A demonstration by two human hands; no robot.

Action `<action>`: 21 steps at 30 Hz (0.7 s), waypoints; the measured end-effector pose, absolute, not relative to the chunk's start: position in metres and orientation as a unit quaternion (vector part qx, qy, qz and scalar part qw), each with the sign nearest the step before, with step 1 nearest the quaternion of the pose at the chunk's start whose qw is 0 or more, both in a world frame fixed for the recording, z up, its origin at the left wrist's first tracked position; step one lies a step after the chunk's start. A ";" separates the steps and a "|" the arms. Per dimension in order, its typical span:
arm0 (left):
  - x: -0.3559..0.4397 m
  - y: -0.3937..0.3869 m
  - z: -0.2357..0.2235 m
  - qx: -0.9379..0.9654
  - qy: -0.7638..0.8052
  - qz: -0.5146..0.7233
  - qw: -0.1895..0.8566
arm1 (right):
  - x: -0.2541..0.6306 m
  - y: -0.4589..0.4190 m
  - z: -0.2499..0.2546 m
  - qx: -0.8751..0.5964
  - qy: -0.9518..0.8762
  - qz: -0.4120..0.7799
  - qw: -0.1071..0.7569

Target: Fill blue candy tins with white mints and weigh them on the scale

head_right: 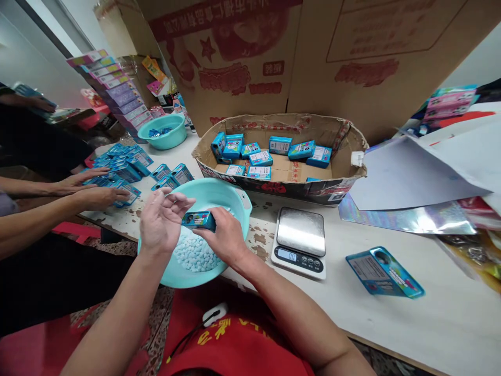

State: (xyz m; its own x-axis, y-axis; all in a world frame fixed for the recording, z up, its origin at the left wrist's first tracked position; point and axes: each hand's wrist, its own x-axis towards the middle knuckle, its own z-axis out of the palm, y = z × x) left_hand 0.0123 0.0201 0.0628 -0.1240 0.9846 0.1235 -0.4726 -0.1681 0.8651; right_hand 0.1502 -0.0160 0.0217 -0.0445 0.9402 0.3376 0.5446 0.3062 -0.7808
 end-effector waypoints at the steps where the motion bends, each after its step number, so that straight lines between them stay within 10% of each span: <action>1: 0.007 0.021 0.062 0.393 0.340 0.668 0.532 | 0.153 -0.016 0.022 -0.539 -0.681 0.235 0.436; 12: -0.001 0.027 0.082 0.841 0.331 0.163 0.395 | 0.183 -0.027 0.014 -0.456 -0.637 0.311 0.538; 21: 0.029 0.024 0.100 0.833 0.333 0.302 0.322 | 0.229 -0.048 0.037 -0.483 -0.590 0.245 0.598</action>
State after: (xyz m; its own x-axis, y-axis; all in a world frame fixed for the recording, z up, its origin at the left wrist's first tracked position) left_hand 0.0291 0.0240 0.1005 0.5957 0.7495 0.2888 0.3606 -0.5708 0.7376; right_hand 0.2287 -0.0483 0.0366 0.1822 0.8642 0.4690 0.2770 0.4126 -0.8678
